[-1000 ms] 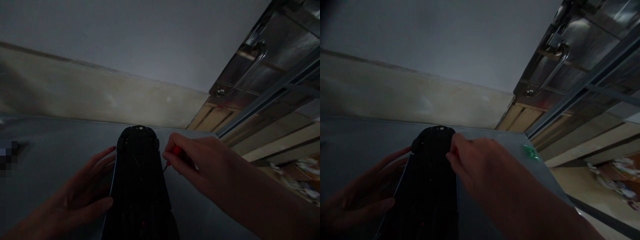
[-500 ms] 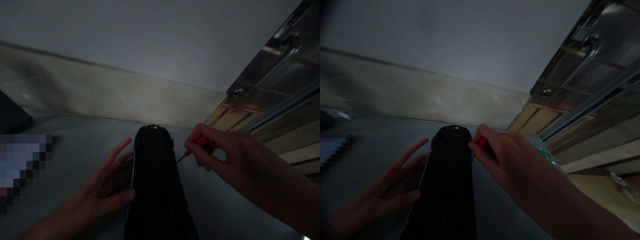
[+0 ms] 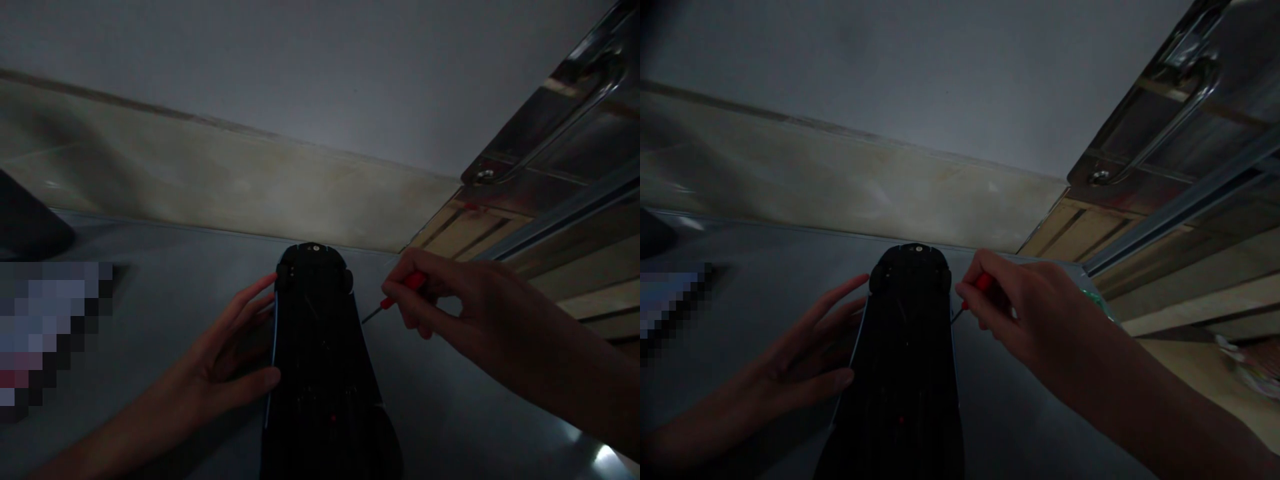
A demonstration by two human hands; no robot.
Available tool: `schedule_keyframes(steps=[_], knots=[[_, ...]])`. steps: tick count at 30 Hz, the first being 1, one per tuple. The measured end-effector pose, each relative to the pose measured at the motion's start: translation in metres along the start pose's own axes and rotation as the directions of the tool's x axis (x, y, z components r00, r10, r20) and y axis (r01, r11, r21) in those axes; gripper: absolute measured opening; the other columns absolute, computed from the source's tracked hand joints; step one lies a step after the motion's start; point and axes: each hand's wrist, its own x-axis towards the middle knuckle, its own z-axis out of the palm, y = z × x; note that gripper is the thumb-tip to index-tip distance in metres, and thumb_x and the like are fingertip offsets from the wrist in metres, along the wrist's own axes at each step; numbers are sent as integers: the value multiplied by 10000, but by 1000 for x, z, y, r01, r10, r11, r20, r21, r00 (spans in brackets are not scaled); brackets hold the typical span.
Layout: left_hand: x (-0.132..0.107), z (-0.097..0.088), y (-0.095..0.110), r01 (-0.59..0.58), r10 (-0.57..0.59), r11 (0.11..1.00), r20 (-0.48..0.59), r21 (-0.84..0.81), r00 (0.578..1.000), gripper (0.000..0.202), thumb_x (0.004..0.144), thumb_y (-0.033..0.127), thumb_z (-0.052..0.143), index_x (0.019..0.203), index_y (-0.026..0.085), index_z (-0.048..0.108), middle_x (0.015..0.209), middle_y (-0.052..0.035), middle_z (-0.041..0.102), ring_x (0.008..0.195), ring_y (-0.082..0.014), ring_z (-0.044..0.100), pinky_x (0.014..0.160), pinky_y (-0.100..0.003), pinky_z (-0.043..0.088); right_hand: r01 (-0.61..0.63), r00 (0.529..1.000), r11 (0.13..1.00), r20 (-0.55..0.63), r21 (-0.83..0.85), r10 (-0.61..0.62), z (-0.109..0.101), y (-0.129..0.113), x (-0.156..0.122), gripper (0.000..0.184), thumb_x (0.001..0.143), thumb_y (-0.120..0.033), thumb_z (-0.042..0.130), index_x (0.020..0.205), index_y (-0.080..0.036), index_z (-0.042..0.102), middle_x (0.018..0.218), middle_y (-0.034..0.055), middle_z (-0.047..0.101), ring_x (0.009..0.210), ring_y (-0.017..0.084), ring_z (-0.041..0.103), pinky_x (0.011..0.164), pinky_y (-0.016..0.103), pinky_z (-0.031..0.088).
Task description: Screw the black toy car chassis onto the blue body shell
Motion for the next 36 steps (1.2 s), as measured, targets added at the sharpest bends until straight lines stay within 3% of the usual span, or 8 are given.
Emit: schedule_keyframes(steps=[14, 22, 28, 36], knots=[[0, -3, -1, 12, -11, 999, -20, 43, 1000, 875, 882, 403, 969, 1653, 579, 594, 1832, 10, 535, 1686, -465, 487, 1288, -651, 532, -42, 999, 999, -14, 7, 42, -5, 1, -4, 299, 1126, -447, 606, 891, -287, 697, 588, -25, 677, 481, 177, 643, 507, 313, 476], [-1, -2, -2, 30, -31, 999, 32, 44, 999, 740, 894, 461, 946, 1589, 502, 695, 1750, -13, 636, 1651, -466, 540, 1241, -604, 593, -49, 998, 999, -36, 9, 49, -7, -1, -7, 364, 1131, -554, 606, 875, -314, 701, 587, -6, 667, 478, 202, 637, 470, 336, 471], [0, -4, -4, 0, -2, 998, 28, 65, 1000, 745, 894, 461, 951, 1592, 477, 692, 1730, -32, 658, 1668, -471, 513, 1282, -599, 553, -46, 998, 999, -39, 22, 47, -4, 0, -6, 353, 1126, -508, 593, 866, -292, 694, 585, -19, 665, 483, 175, 641, 480, 301, 464], [-1, -3, -1, 53, -57, 995, 37, 90, 998, 716, 947, 465, 909, 1618, 468, 660, 1789, -26, 596, 1696, -423, 486, 1332, -562, 491, -76, 997, 997, -8, 19, 77, -2, -11, -6, 242, 1066, -354, 625, 848, -272, 687, 589, -45, 663, 496, 148, 632, 524, 279, 458]])
